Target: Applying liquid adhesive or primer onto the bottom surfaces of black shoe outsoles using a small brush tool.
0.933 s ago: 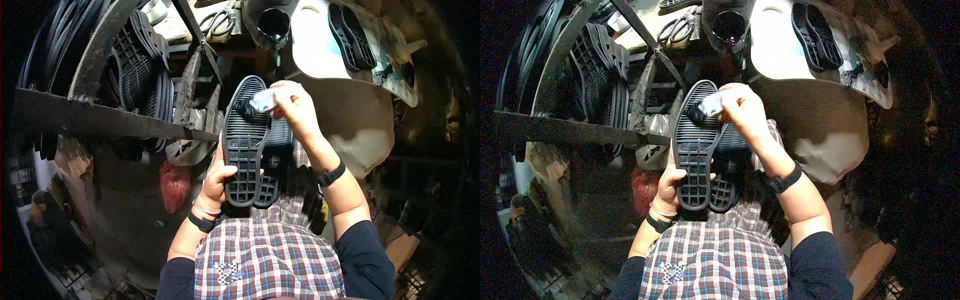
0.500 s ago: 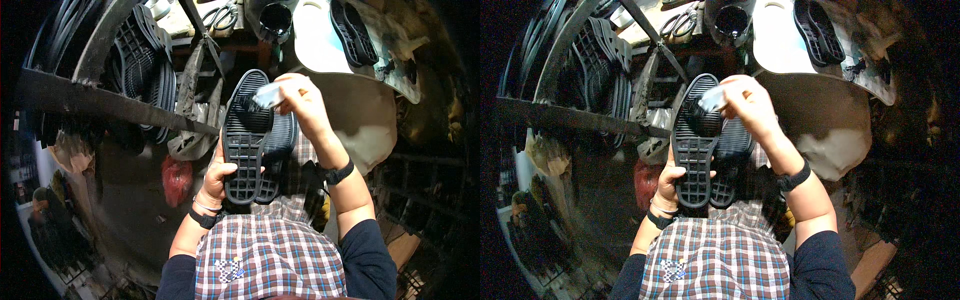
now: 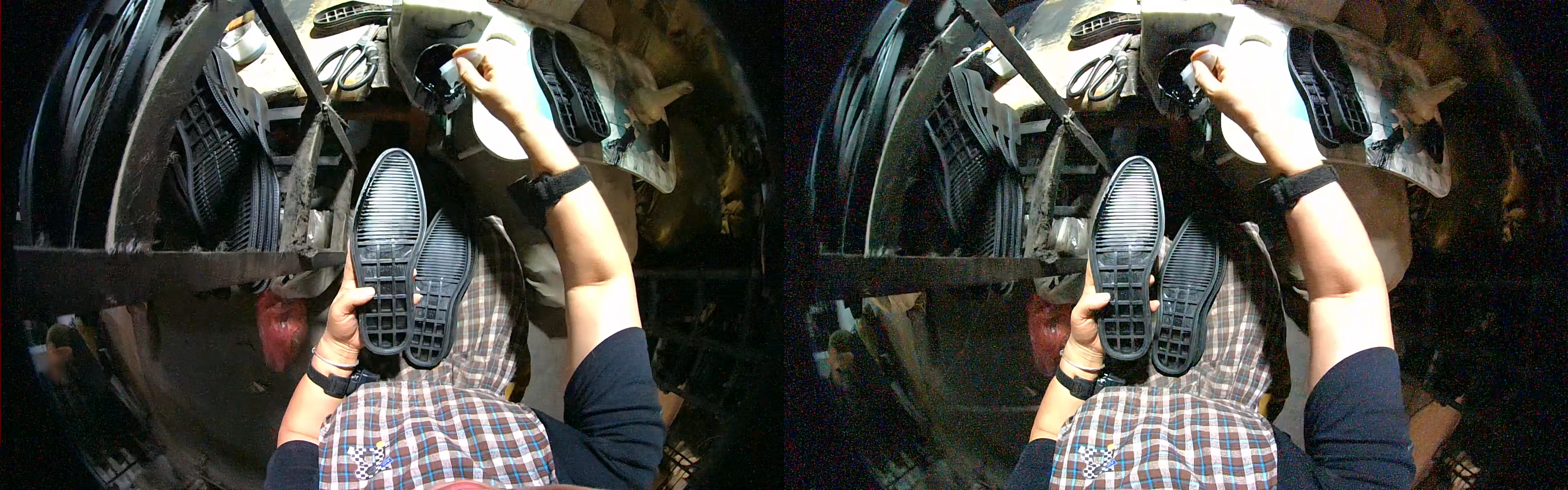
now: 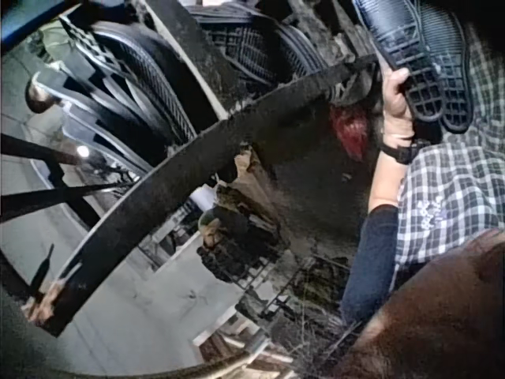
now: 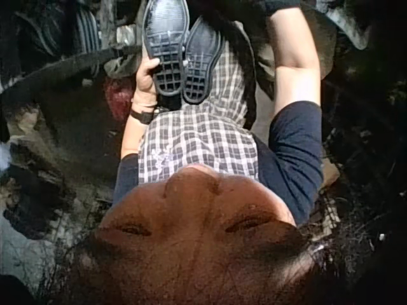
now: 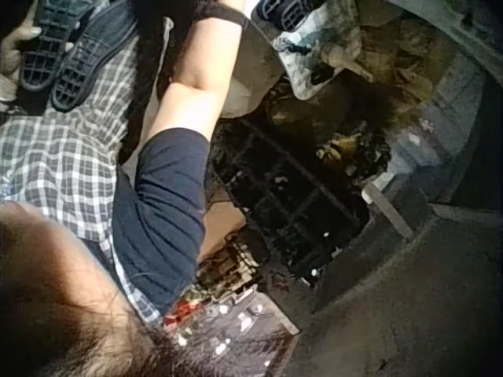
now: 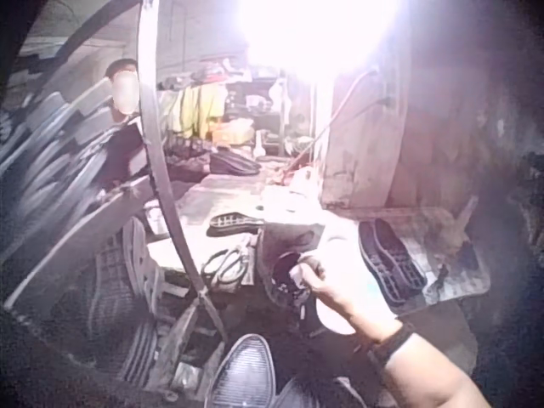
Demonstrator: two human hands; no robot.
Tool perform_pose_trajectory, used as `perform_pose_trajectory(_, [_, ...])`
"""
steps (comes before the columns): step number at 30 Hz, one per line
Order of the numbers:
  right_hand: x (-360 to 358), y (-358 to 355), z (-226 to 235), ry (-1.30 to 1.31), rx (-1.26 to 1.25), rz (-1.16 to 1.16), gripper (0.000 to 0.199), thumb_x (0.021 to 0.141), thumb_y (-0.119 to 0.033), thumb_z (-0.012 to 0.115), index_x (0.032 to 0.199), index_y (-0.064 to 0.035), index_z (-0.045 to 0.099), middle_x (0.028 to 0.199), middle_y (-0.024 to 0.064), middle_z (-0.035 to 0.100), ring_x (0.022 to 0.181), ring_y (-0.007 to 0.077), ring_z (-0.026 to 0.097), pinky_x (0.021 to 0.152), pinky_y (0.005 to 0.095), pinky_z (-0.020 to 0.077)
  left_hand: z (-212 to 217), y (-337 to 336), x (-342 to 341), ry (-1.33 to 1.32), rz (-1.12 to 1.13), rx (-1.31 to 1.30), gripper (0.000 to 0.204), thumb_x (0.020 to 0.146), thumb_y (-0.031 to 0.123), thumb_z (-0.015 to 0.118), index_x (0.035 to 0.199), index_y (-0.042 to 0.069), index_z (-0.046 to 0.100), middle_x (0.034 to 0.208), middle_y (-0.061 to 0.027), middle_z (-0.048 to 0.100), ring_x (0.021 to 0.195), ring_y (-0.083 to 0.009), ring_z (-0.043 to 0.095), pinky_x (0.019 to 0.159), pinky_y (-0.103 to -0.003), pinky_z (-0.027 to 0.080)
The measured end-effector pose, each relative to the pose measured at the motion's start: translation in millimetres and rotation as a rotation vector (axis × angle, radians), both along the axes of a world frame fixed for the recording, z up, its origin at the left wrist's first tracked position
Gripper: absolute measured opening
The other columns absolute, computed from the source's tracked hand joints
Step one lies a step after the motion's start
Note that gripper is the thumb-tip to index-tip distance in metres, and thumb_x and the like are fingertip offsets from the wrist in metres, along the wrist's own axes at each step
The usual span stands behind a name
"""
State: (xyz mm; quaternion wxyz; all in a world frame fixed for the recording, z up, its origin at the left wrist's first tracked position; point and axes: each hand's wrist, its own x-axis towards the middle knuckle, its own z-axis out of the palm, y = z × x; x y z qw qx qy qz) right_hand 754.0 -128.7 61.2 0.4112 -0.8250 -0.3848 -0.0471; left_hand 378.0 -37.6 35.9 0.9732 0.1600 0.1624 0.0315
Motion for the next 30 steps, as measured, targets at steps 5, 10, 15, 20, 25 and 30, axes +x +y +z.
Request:
perform_pose_trajectory(5, [12,-25,2,0.488,0.123,0.145,0.028,0.094,-0.031,0.060,0.107,-0.0064,0.063,0.082,0.0008,0.061,0.068,0.0077,0.055,0.065,0.0220,0.0463,-4,6,10,-0.069,-0.034,-0.028,0.069,0.092,0.020,0.049,0.152,0.024,0.016,0.144,-0.0222,0.038,0.126,-0.0409,0.048,0.097,-0.060,0.047])
perform_pose_trajectory(10, [-57,-44,15,0.831,0.261,0.299,0.030,0.092,-0.030,0.062,0.110,-0.0051,0.063,0.081,0.0014,0.063,0.068,0.0079,0.057,0.061,0.0235,0.0460,-9,11,20,-0.138,-0.011,-0.062,0.064,0.098,0.059,0.029,0.151,0.025,0.020,0.143,-0.0220,0.040,0.126,-0.0416,0.047,0.097,-0.064,0.044])
perform_pose_trajectory(15, [-171,-24,20,0.979,0.470,0.166,0.019,0.094,-0.018,0.060,0.109,-0.0061,0.061,0.083,-0.0005,0.062,0.066,0.0053,0.054,0.059,0.0198,0.0444,-5,10,24,-0.113,-0.017,-0.138,0.069,0.095,0.065,0.026,0.151,0.026,0.021,0.144,-0.0221,0.039,0.126,-0.0418,0.047,0.096,-0.066,0.043])
perform_pose_trajectory(20, [-215,-39,17,0.994,0.363,0.263,0.017,0.094,-0.016,0.059,0.109,-0.0059,0.060,0.083,-0.0003,0.061,0.068,0.0048,0.055,0.059,0.0190,0.0454,-2,5,20,-0.105,-0.014,-0.096,0.072,0.095,0.067,0.022,0.152,0.024,0.019,0.145,-0.0180,0.040,0.126,-0.0404,0.047,0.100,-0.059,0.044])
perform_pose_trajectory(25, [-198,-34,21,0.831,0.529,0.070,0.019,0.095,-0.017,0.057,0.105,-0.0018,0.060,0.082,0.0026,0.065,0.068,0.0065,0.058,0.057,0.0203,0.0461,-2,-1,14,-0.146,-0.073,-0.028,0.073,0.094,0.068,0.022,0.152,0.023,0.020,0.144,-0.0195,0.041,0.123,-0.0402,0.049,0.098,-0.059,0.045])
perform_pose_trajectory(30, [-224,-40,24,0.893,0.416,0.287,0.015,0.093,-0.011,0.058,0.106,-0.0025,0.059,0.085,0.0030,0.066,0.077,0.0077,0.060,0.072,0.0246,0.0499,-2,-4,13,-0.117,-0.036,-0.007,0.074,0.094,0.069,0.023,0.151,0.023,0.021,0.143,-0.0202,0.041,0.123,-0.0395,0.050,0.097,-0.059,0.045])
